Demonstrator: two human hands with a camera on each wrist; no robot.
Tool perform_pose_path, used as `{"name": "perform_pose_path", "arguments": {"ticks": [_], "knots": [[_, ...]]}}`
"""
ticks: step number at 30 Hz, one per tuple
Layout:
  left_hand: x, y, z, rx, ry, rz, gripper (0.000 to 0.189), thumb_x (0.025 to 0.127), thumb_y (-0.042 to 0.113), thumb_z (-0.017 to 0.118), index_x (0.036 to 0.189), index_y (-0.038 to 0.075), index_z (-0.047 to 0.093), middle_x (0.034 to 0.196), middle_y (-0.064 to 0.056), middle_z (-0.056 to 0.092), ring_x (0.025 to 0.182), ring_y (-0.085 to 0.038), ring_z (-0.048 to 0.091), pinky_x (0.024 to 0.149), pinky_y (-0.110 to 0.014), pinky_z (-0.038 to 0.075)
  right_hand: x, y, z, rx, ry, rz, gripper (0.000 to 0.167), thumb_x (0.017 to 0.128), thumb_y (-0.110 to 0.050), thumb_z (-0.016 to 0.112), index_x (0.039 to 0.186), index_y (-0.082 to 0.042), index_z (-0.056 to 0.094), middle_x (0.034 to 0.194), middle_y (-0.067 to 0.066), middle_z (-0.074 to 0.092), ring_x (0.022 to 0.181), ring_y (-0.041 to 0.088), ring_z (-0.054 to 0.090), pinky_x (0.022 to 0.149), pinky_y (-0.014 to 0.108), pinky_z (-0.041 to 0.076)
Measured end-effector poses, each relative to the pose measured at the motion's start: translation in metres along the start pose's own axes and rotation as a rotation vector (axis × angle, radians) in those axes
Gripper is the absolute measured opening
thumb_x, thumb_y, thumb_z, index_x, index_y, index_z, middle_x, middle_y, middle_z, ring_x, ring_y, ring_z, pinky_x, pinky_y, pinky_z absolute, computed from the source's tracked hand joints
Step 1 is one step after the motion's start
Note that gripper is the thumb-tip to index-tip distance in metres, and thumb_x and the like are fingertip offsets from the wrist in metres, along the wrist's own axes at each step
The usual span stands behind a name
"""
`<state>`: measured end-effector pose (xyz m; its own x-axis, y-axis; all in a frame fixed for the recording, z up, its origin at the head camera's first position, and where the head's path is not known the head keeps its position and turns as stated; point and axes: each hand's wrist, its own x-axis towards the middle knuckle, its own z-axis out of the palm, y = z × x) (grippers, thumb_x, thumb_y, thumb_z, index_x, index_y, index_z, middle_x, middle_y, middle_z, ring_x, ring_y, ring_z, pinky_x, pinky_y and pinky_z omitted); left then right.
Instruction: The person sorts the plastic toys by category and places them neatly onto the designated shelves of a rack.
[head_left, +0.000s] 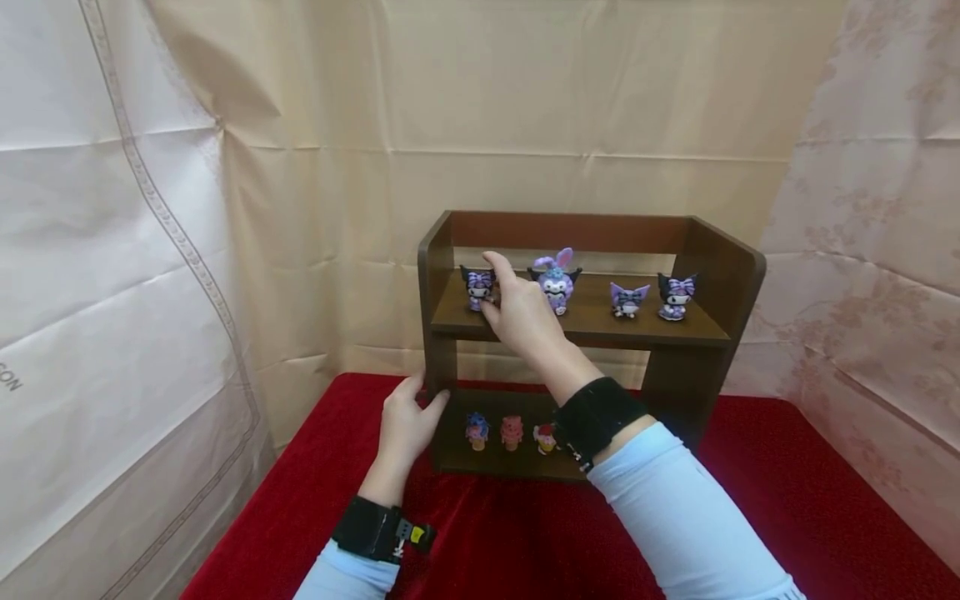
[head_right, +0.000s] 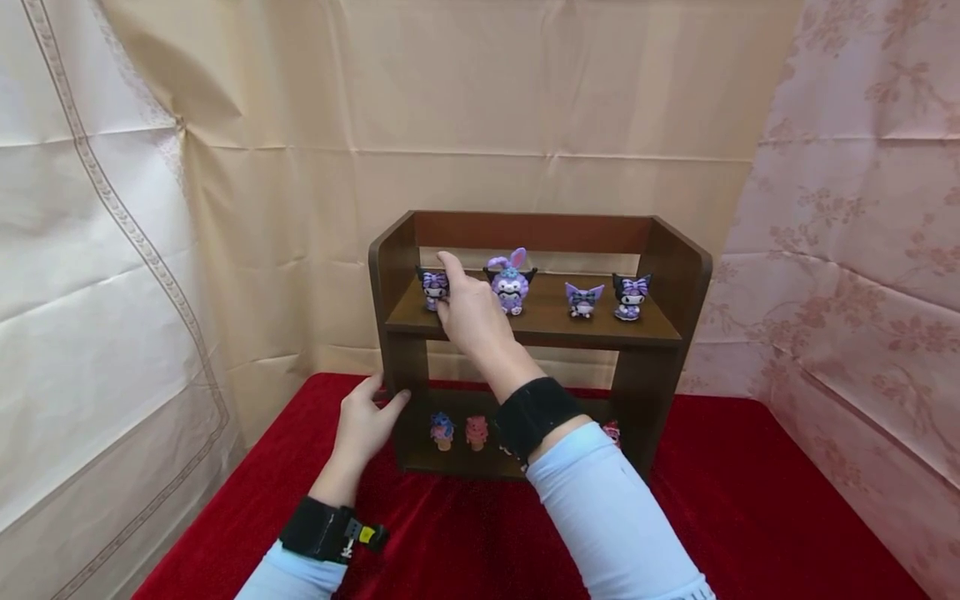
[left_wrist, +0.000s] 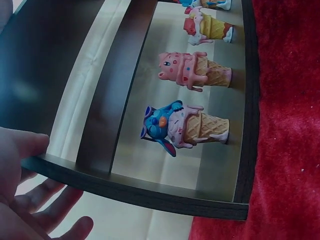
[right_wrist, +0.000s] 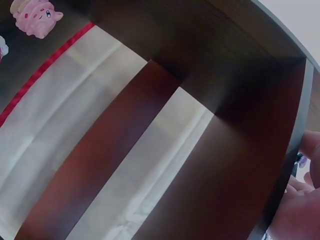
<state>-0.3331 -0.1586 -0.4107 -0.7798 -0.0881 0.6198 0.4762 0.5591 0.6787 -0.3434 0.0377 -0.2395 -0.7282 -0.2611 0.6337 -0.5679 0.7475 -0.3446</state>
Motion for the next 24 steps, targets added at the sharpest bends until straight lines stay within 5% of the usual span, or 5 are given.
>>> {"name": "perform_pose_path", "arguments": {"ticks": [8,16,24], "knots": [[0.003,0.011,-0.011,-0.007,0.020,0.027,0.050,0.092,0.020,0.077,0.138,0.006,0.061,0.123,-0.014,0.067,0.106,-0.031,0.067,0.089,-0.051,0.054,-0.021,0.004,-0.012,0.042,0.086,-0.029,0.070,0.095,-0.013,0.074,0.154,-0.011,0.035,0.132,0.019,0.064,0.101,0.026,0.072,0.078,0.038,0.060],[0.005,0.024,-0.030,-0.053,0.114,0.065,0.054,0.093,0.021,0.077,0.141,0.005,0.058,0.127,-0.013,0.065,0.108,-0.027,0.065,0.092,-0.050,0.053,-0.048,0.016,-0.035,0.167,0.253,-0.159,0.050,0.092,-0.011,0.076,0.136,-0.002,0.055,0.116,0.017,0.070,0.097,0.026,0.073,0.078,0.039,0.060],[0.004,0.048,-0.046,-0.086,0.208,0.224,0.044,0.091,0.015,0.078,0.131,0.002,0.064,0.116,-0.013,0.067,0.101,-0.023,0.065,0.084,-0.044,0.057,-0.082,0.034,-0.053,0.111,0.367,-0.284,0.039,0.086,-0.011,0.083,0.120,-0.001,0.068,0.110,0.014,0.072,0.101,0.026,0.068,0.080,0.044,0.059]]}}
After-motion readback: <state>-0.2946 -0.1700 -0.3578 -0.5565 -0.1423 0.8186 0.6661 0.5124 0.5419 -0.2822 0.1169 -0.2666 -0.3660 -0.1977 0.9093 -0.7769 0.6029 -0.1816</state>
